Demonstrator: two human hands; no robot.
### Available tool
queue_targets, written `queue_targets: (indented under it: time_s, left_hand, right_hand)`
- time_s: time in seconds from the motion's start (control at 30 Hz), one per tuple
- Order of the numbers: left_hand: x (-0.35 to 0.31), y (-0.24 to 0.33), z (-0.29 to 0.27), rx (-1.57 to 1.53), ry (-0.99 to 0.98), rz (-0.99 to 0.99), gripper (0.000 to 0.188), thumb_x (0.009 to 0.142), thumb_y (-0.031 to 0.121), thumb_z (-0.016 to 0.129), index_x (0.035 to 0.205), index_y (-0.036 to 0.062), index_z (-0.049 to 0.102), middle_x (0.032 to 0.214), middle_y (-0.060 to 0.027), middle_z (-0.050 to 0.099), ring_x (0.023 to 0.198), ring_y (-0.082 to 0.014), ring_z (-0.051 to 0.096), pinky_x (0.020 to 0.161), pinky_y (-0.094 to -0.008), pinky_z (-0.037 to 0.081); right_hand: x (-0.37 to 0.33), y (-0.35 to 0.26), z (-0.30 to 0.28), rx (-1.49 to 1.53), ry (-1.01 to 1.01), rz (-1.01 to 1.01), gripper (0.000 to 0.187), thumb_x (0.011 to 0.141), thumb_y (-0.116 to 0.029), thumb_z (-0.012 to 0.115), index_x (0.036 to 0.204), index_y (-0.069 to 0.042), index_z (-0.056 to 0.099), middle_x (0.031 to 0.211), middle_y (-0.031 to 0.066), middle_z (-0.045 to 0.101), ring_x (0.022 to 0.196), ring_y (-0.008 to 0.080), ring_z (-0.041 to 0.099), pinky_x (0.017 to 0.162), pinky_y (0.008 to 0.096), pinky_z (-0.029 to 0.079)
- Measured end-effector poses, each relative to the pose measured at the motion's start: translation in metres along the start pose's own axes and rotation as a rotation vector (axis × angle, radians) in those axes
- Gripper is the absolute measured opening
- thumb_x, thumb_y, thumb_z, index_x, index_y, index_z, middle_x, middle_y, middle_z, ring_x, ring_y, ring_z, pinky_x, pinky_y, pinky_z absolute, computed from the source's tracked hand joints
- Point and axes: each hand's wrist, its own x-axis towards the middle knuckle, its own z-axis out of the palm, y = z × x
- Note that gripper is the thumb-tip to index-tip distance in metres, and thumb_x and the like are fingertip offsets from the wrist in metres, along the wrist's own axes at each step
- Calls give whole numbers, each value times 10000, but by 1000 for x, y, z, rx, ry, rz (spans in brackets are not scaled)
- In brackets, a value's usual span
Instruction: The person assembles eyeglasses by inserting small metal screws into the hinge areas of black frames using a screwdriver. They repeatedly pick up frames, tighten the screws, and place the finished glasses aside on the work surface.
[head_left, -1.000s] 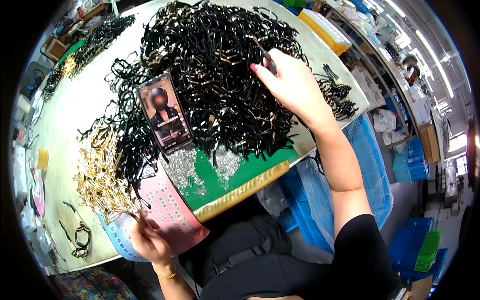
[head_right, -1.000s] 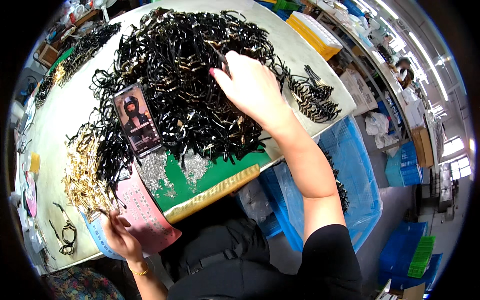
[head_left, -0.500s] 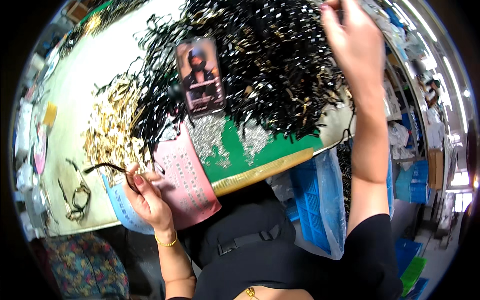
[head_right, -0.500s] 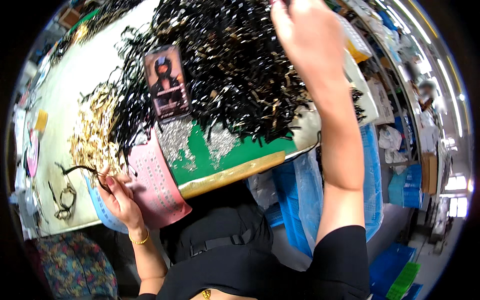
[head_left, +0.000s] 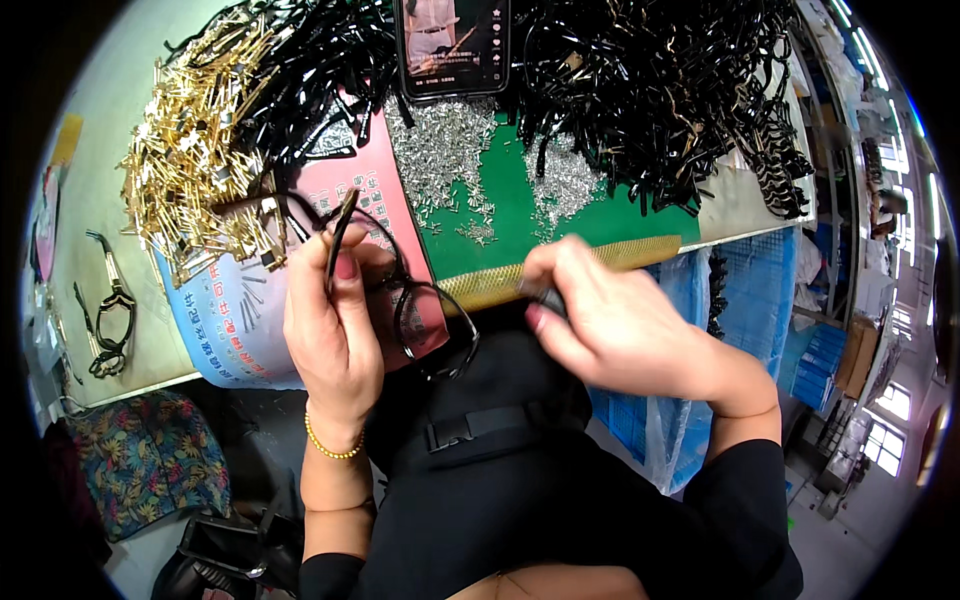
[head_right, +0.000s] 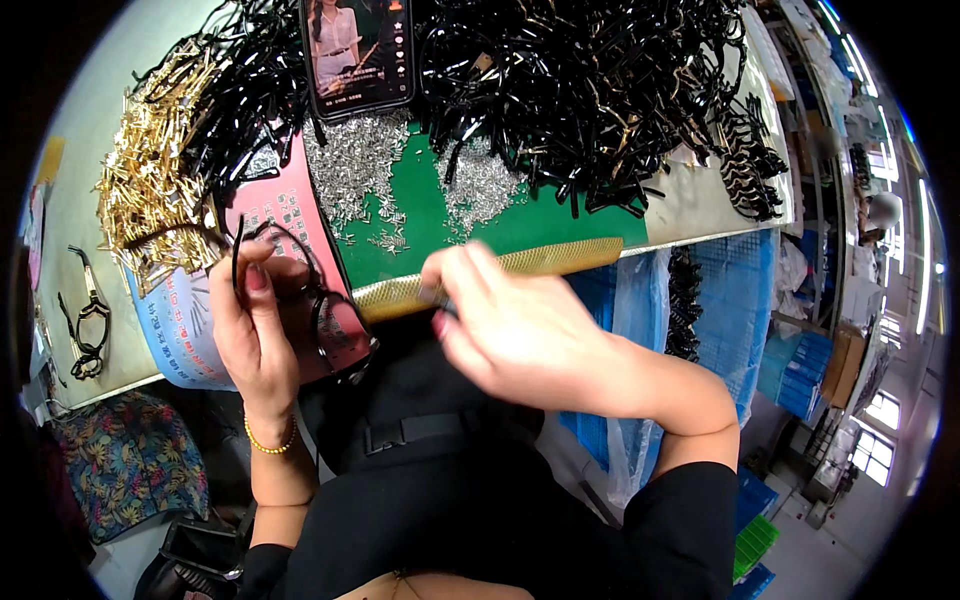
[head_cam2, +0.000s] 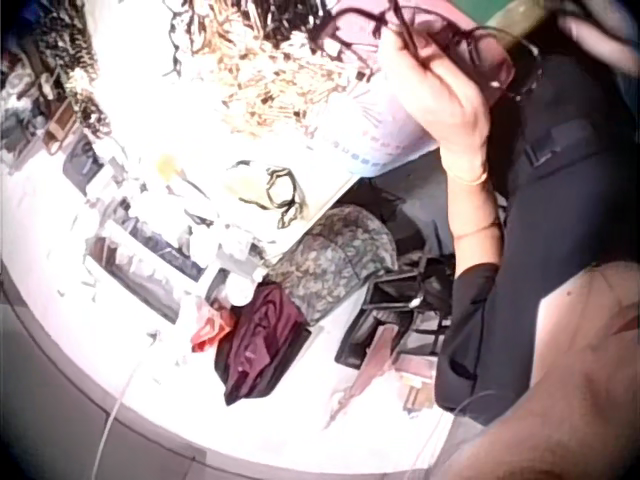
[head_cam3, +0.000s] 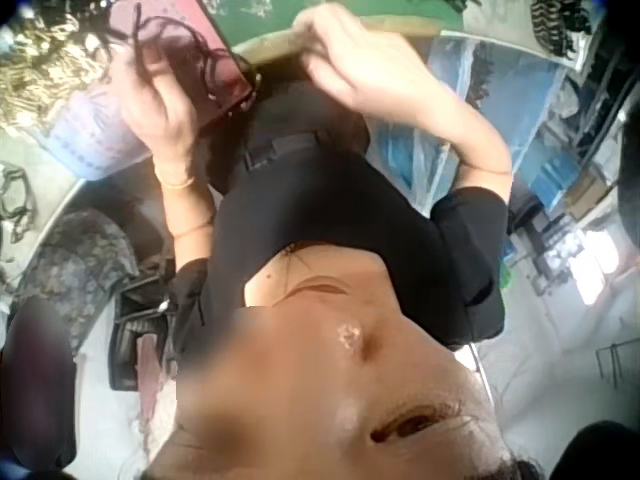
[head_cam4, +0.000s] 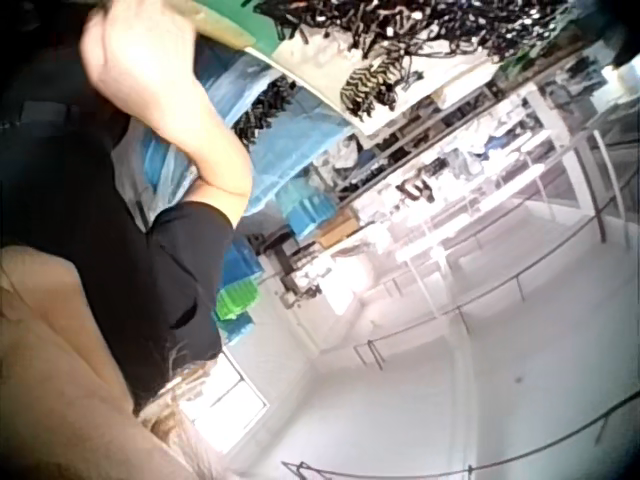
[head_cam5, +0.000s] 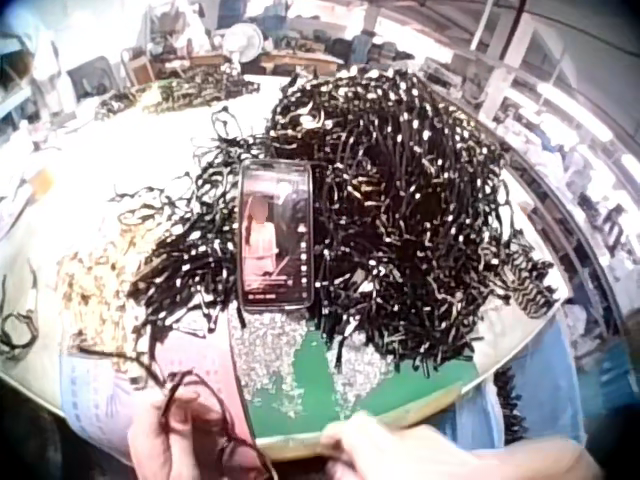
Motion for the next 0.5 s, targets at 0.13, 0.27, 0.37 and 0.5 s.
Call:
queue_targets:
  time_s: [0.13, 0.27, 0.37, 0.5]
  left_hand:
    - [9, 5, 3, -29, -69, -9, 245, 1121, 182, 425, 1228, -7, 538, 954, -95, 680, 844, -129, 639, 794, -272, 527]
    - [13, -5, -1, -169, 103, 127, 228, 1117, 176, 434, 1209, 0, 546, 1129, -156, 689, 805, -124, 606, 733, -273, 531]
    - [12, -6, -10, -324, 186, -3, 235, 1100, 170, 493, 1222, -18, 563, 1087, -141, 670, 708, -101, 585, 642, -247, 524]
    - [17, 1, -15, -258, 197, -55, 260, 1076, 108, 534, 1288, -42, 543, 1031, -117, 656, 677, -100, 622, 613, -227, 538]
  right_hand:
    - [3, 13, -5, -397, 141, -34, 451, 888, -97, 655, 1322, -194, 583, 935, 116, 523, 758, 275, 654, 556, 385, 536]
    - [8, 18, -4, -447, 150, 1, 525, 870, -88, 649, 1368, -248, 604, 927, 128, 523, 759, 281, 664, 552, 388, 551]
    - [10, 20, -2, -446, 157, -5, 514, 873, -87, 647, 1363, -235, 604, 931, 134, 528, 753, 288, 671, 554, 392, 554]
    - [13, 21, -4, -444, 137, -44, 515, 878, -83, 639, 1369, -234, 600, 937, 140, 535, 747, 292, 677, 552, 394, 555]
